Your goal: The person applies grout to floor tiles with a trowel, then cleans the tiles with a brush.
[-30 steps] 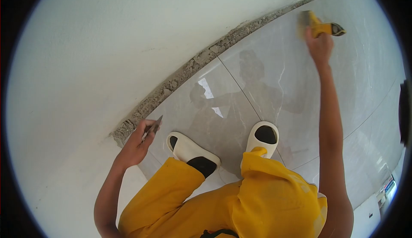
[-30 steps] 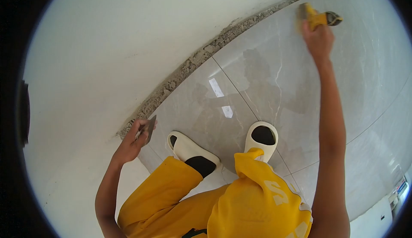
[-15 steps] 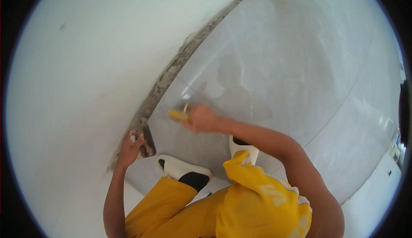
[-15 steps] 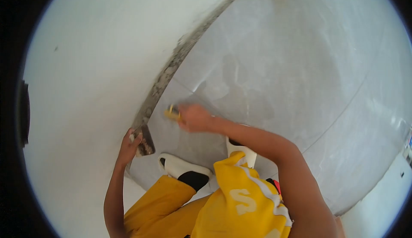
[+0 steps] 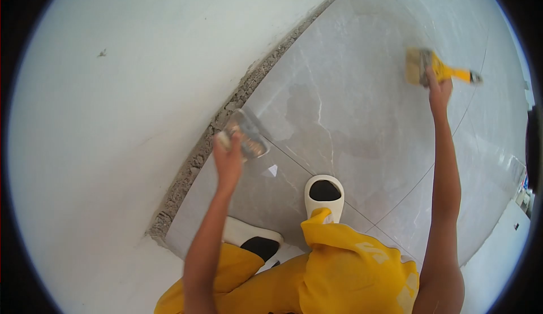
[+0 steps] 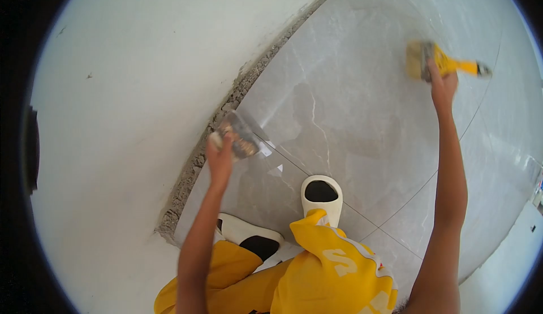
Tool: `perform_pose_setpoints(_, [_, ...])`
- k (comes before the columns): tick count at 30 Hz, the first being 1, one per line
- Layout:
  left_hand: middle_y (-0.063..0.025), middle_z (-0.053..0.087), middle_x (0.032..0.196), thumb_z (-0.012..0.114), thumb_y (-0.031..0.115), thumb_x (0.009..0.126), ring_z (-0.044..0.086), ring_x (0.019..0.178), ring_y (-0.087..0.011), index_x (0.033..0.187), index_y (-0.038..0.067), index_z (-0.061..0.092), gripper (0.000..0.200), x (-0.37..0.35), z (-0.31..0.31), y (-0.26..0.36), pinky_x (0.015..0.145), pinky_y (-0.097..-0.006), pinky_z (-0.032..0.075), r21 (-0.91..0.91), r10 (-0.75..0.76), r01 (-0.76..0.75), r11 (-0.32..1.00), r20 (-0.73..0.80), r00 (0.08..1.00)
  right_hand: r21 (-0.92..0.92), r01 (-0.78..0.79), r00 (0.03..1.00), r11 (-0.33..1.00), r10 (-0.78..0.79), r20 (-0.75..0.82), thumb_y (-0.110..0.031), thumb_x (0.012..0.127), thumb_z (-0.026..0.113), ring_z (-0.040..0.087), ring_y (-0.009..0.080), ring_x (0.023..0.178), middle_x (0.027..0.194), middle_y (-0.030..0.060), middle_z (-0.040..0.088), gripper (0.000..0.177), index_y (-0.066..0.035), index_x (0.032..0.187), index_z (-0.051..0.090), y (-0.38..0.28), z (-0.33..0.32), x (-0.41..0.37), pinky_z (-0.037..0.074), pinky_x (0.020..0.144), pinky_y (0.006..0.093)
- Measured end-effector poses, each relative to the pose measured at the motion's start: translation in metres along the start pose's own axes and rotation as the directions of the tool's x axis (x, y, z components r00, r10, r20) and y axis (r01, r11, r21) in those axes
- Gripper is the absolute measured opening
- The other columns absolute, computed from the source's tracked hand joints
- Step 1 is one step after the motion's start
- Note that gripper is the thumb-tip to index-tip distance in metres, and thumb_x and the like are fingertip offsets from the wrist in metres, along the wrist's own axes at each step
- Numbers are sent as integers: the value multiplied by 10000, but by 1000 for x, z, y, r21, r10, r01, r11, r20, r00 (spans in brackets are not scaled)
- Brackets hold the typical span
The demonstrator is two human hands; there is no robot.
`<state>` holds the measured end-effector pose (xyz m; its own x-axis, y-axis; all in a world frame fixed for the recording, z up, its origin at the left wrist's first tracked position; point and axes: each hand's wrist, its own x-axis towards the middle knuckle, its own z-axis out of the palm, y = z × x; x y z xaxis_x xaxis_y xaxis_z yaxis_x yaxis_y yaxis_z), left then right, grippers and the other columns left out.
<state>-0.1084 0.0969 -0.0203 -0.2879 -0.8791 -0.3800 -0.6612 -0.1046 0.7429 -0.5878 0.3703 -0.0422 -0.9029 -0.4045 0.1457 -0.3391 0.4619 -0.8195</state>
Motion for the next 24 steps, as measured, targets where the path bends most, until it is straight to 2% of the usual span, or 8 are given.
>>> perform_pose_setpoints(4, [-221, 625, 977, 647, 223, 862, 622, 900, -352, 1030, -57, 515, 352, 18, 71, 18, 790, -414, 466, -22, 165, -173, 985, -209, 964, 56, -190, 918, 980, 197, -345, -218, 835, 737, 575, 129, 849, 957, 62, 628, 360, 34, 1056, 604, 62, -75, -115, 471, 764, 278])
perform_pose_setpoints(8, [-259, 621, 955, 689, 222, 815, 605, 926, -434, 1023, -58, 515, 390, 47, 112, 55, 801, -461, 463, 132, 241, -221, 966, -169, 956, 68, -437, 574, 897, 336, -747, -172, 825, 694, 628, 199, 853, 993, 125, 651, 351, 83, 1042, 589, 107, -150, -208, 511, 742, 324])
perform_pose_setpoints(11, [-248, 625, 923, 702, 237, 805, 611, 902, -431, 994, -37, 517, 380, 71, 162, 93, 774, -470, 469, 150, 327, -304, 941, -161, 931, 145, -427, 401, 892, 331, -855, -148, 823, 654, 632, 220, 833, 971, 148, 654, 331, 110, 1018, 585, 136, -151, -243, 514, 726, 332])
perform_pose_setpoints(15, [-216, 637, 826, 651, 313, 839, 636, 811, -395, 925, 27, 514, 329, 49, 259, 159, 701, -477, 483, 146, 293, -284, 948, -46, 955, 133, -445, 333, 885, 302, -893, -142, 824, 631, 633, 244, 841, 976, 165, 656, 336, 126, 1021, 580, 126, -137, -230, 514, 743, 357])
perform_pose_setpoints(18, [-216, 647, 806, 643, 328, 838, 634, 776, -417, 963, 33, 529, 340, 3, 318, 168, 698, -482, 488, 153, 436, -483, 862, 263, 861, 141, -486, 353, 863, 341, -871, -155, 823, 612, 633, 265, 865, 1015, 177, 653, 356, 120, 1047, 578, 125, -141, -235, 510, 766, 378])
perform_pose_setpoints(19, [-215, 651, 805, 644, 333, 838, 636, 773, -419, 967, 34, 540, 341, -10, 317, 170, 698, -476, 491, 121, 436, -516, 848, 396, 808, 138, -489, 362, 861, 344, -866, -160, 823, 613, 633, 266, 864, 1011, 182, 653, 355, 122, 1036, 580, 122, -142, -233, 510, 767, 378])
perform_pose_setpoints(23, [-143, 643, 719, 644, 326, 860, 640, 668, -342, 905, 30, 568, 309, 20, 229, 126, 627, -430, 502, 186, 426, -462, 867, 204, 882, 135, -468, 335, 874, 316, -887, -176, 826, 616, 632, 270, 857, 981, 189, 653, 354, 130, 1003, 586, 124, -138, -231, 509, 764, 373])
perform_pose_setpoints(24, [-92, 625, 700, 672, 288, 860, 629, 641, -271, 906, 13, 560, 300, 36, 190, 112, 602, -403, 494, 29, 153, -162, 986, 192, 969, 145, -479, 321, 866, 326, -889, -187, 828, 631, 634, 270, 858, 988, 190, 652, 368, 134, 999, 581, 133, -140, -236, 511, 763, 369])
